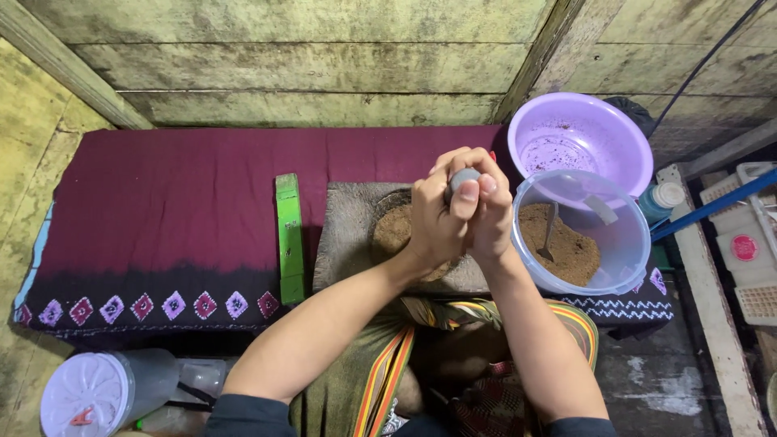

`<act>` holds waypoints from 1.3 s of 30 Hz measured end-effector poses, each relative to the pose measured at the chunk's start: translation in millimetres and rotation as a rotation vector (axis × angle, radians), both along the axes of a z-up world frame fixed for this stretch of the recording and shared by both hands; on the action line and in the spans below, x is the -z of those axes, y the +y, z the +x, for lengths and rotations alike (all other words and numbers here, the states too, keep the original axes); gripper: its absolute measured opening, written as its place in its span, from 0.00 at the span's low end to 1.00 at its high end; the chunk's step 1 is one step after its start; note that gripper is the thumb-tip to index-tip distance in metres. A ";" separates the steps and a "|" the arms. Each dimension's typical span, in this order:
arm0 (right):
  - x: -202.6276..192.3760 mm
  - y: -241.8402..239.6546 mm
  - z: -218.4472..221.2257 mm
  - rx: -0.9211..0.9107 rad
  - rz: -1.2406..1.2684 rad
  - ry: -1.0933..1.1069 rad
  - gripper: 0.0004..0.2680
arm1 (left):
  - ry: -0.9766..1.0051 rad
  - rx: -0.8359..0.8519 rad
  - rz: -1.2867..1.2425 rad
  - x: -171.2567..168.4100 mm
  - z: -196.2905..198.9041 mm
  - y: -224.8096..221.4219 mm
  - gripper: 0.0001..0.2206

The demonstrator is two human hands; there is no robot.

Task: Grinding brown powder in a stone mortar using a manual pestle

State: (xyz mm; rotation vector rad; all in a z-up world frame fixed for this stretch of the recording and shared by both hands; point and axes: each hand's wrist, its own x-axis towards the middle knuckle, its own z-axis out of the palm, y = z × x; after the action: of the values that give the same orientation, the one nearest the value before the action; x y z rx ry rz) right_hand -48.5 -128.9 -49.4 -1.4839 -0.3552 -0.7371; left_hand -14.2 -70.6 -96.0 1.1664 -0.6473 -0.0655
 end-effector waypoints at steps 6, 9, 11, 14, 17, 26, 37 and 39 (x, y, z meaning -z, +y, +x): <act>-0.9 7.9 -6.8 0.229 -0.024 0.015 0.12 | -0.057 0.003 -0.001 -30.5 -1.6 -0.4 0.20; -11.7 11.6 -18.7 0.337 -0.047 0.001 0.10 | -0.098 0.003 -0.019 -44.3 -10.4 -1.4 0.20; -25.0 13.6 -27.4 0.386 -0.058 -0.024 0.09 | -0.116 0.005 -0.027 -50.6 -13.4 -4.6 0.20; -52.8 16.1 -43.9 0.198 0.165 0.054 0.14 | -0.116 0.012 -0.026 -51.7 -20.4 -9.2 0.20; -79.0 18.0 -66.0 0.273 -0.002 -0.020 0.15 | -0.121 0.015 -0.025 -45.8 -32.6 -12.0 0.20; -27.2 0.1 -23.8 0.188 0.127 -0.021 0.17 | -0.077 -0.014 -0.007 -43.7 -11.1 -12.5 0.20; -4.1 8.0 0.4 0.299 0.053 0.190 0.15 | -0.069 -0.062 0.005 -48.1 0.6 8.2 0.20; 0.1 10.3 2.0 0.306 0.087 0.182 0.17 | -0.065 -0.068 0.007 -49.2 1.2 10.5 0.20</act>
State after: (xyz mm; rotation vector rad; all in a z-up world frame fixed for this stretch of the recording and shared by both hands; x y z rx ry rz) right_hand -46.6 -118.5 -49.6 -1.5261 0.0437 -0.8397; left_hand -12.9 -60.0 -46.8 1.2003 -0.6646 0.0279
